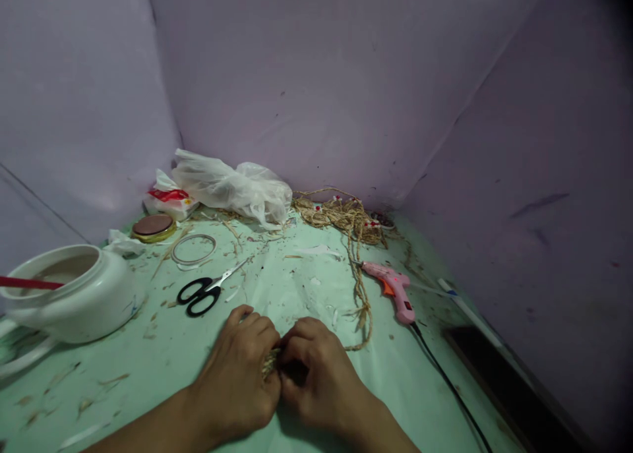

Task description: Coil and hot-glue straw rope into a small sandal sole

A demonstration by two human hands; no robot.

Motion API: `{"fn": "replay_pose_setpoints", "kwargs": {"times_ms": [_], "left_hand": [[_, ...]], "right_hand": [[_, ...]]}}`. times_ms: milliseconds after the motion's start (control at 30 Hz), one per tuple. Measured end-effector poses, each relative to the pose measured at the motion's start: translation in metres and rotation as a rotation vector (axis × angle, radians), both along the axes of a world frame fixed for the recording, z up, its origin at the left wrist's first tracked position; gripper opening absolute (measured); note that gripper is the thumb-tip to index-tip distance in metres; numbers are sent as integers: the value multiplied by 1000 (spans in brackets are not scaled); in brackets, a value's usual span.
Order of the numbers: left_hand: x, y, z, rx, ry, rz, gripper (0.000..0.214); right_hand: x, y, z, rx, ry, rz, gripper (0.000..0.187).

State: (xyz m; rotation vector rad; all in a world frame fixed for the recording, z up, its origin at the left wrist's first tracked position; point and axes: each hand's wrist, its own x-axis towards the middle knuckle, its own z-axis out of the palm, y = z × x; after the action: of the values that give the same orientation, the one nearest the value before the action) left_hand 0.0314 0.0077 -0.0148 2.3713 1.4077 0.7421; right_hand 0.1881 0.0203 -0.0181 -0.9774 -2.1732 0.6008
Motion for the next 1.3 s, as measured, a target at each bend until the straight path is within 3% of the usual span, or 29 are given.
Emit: {"fn": "replay_pose_setpoints", "kwargs": {"times_ms": [1300], "left_hand": [[0,-1,-3,21,20,16,19]], "right_hand": [[-1,0,2,8,-18,10,8]]}}
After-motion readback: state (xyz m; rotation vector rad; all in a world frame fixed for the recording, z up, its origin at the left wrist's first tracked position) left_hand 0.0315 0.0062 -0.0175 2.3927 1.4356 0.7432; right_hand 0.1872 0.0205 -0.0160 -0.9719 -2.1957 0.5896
